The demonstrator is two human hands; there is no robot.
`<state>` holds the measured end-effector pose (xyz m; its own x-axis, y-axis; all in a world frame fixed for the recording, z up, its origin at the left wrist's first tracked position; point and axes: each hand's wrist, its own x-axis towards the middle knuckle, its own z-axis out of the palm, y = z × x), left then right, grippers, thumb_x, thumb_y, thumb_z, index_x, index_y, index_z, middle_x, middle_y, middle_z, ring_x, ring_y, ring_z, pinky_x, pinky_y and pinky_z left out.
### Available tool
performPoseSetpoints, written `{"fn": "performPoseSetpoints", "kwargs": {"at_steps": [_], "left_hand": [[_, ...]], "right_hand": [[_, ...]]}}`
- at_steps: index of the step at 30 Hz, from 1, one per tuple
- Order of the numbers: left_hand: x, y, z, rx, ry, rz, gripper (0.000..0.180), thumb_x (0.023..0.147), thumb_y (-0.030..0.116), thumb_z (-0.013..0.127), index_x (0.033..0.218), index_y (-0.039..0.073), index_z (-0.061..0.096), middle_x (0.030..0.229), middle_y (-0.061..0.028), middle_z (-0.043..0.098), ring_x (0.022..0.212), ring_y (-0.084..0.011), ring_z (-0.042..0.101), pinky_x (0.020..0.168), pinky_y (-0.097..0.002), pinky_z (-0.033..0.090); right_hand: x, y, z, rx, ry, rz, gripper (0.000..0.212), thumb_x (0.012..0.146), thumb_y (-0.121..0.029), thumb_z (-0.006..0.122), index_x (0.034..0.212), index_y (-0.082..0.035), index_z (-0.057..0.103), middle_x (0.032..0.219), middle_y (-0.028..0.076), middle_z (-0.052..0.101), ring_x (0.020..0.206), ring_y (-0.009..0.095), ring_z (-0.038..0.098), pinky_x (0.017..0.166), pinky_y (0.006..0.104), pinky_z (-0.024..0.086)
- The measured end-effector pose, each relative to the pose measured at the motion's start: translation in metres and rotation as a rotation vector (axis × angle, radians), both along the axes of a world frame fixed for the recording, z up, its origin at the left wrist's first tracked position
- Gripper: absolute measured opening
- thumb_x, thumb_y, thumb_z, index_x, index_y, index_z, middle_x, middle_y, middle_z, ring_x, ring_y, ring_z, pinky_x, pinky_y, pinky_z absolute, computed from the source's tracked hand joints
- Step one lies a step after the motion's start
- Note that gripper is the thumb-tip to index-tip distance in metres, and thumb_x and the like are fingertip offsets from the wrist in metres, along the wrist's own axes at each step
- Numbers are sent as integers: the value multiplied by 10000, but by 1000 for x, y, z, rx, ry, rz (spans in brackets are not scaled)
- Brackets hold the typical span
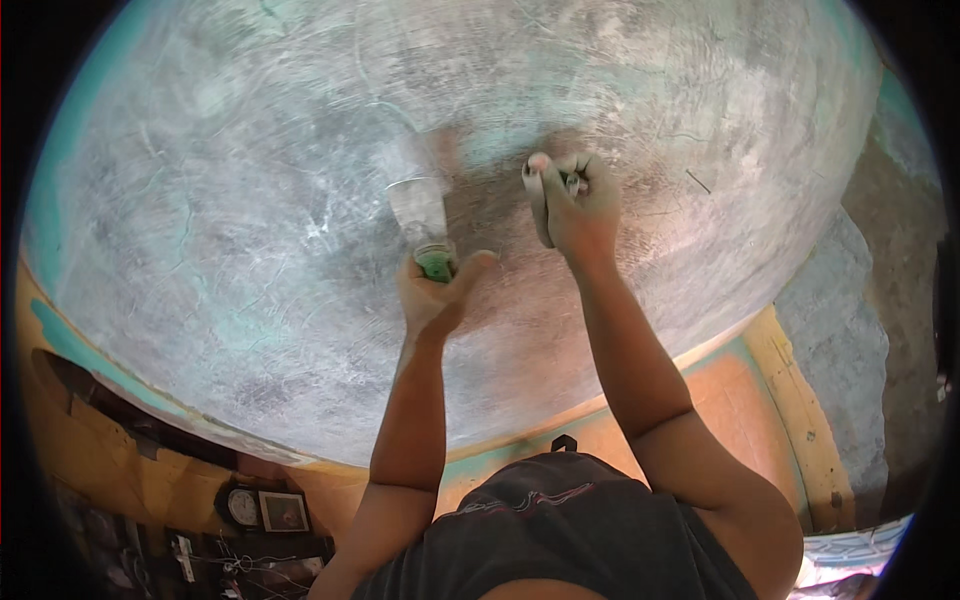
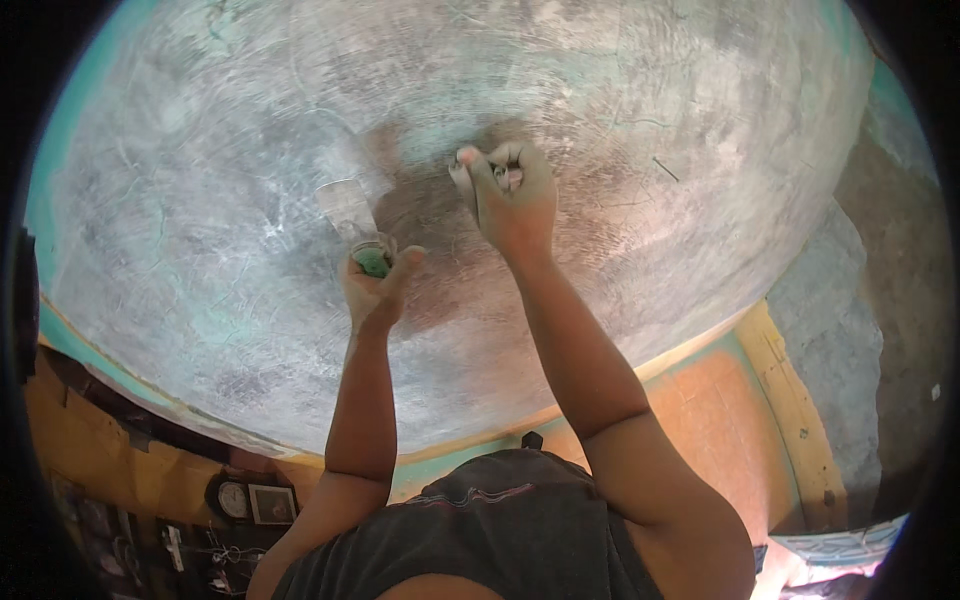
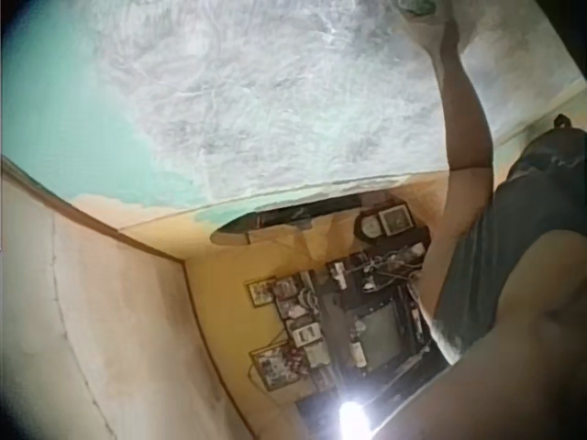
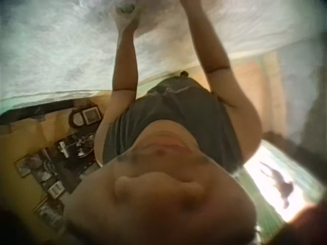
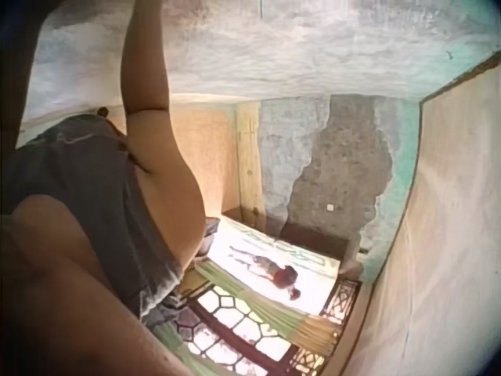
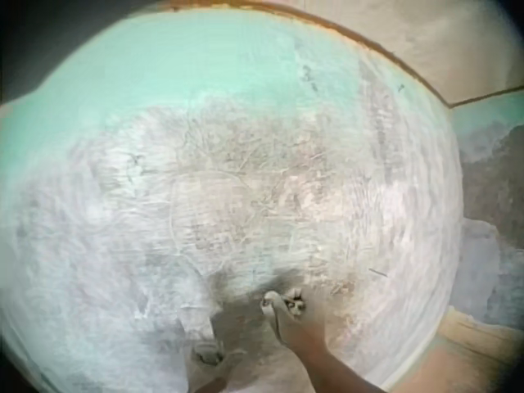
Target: The person prepares a wall surface by scraping it with a scraper and sanding it with a sandpaper block.
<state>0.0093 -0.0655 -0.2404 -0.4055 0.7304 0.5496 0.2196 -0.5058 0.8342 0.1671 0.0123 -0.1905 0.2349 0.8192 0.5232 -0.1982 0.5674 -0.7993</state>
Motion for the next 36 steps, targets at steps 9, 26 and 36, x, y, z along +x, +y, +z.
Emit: {"fn": "performPoseSetpoints", "kwargs": {"at_steps": [9, 26, 36], "left_hand": [[0, -49, 46, -126, -76, 18, 262, 767, 97, 839, 918, -10, 654, 762, -17, 651, 660, -80, 599, 562, -243, 485], [-55, -63, 39, 446, 400, 677, 167, 788, 48, 734, 920, -13, 652, 805, -106, 635, 694, -250, 646, 636, -338, 513], [-65, -68, 57, 295, 25, 541, 153, 813, 21, 789, 856, -12, 646, 805, -40, 662, 687, -78, 581, 630, -218, 459]], "right_hand": [[-32, -57, 0, 41, -70, 328, 211, 833, -140, 771, 805, -45, 584, 717, 6, 607, 644, 44, 549, 563, 221, 464], [-74, -75, 15, 89, -231, 809, 242, 891, -114, 691, 1094, 12, 657, 949, 74, 694, 853, 119, 645, 738, 269, 517], [-99, -67, 26, 176, -244, 822, 198, 908, -75, 650, 1092, -5, 620, 978, 76, 667, 879, 119, 624, 757, 280, 520]]}}
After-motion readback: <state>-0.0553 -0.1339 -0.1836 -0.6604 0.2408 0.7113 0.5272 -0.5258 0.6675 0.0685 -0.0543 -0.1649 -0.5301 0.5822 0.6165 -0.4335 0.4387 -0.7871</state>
